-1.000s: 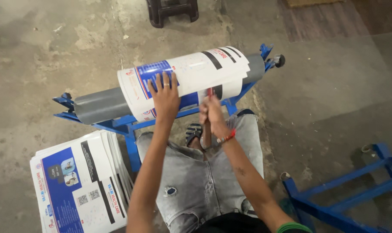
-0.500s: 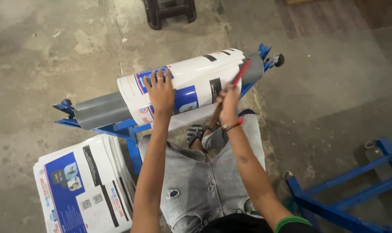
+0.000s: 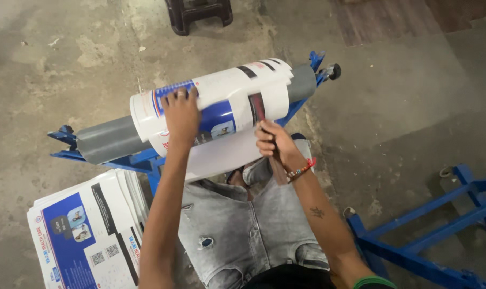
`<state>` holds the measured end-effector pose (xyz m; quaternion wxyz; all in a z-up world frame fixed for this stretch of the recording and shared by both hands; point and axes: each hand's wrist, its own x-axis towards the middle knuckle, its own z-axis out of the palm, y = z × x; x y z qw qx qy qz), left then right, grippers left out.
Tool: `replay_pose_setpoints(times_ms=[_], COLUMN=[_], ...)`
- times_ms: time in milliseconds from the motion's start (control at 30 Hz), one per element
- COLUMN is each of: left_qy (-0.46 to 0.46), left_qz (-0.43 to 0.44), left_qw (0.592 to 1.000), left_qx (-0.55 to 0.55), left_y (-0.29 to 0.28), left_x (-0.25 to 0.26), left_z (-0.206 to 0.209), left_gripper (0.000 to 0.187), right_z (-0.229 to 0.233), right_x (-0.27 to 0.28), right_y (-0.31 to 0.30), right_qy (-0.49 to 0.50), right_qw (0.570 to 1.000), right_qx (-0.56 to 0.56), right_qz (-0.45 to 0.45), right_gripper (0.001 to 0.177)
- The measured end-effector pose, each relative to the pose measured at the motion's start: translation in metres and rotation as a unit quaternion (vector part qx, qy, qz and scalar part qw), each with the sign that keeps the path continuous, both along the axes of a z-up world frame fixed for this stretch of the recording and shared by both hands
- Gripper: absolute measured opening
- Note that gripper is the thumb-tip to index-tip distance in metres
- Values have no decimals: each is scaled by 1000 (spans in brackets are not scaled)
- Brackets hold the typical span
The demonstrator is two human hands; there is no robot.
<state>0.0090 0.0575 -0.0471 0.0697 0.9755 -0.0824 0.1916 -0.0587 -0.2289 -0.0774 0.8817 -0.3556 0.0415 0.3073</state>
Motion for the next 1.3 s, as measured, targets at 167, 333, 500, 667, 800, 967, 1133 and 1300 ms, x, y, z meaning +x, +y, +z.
replay_pose_setpoints(times_ms=[167,333,500,667,800,967,1133,1300], left_qy=[66,-41,-69,23,41,127,52,-81], left_qz=[48,33,14,-53,-61,7,39,17], left_qw=[996,999,996,998,997,991,998,996], left_qx=[-19,2,59,-23,30,-43,-9,34], left_y=[2,1,-1,14,19,27,21,13], left_x=[44,19,-9,-10,15,52,45,4], left_z=[-13,-26,-27,9,9,-14,-23,-22], left_gripper=[37,58,60,75,73,39,45,63], right_z=[-43,-72,-43,33,37,-19,-53,-43], right_x=[47,73,-2,-9,-1,30,64,37], right_y=[-20,-10,97,61,53,43,8,93], right_qy=[5,-13,25,3,-6,10,17,85], right_qw=[954,934,994,999,997,988,939,931], right_qx=[-117,-166,-91,-29,-50,-100,-125,-191], right_qz=[-276,-318,-55,44,54,-119,-320,-298], right_gripper=[18,20,20,19,20,17,17,14])
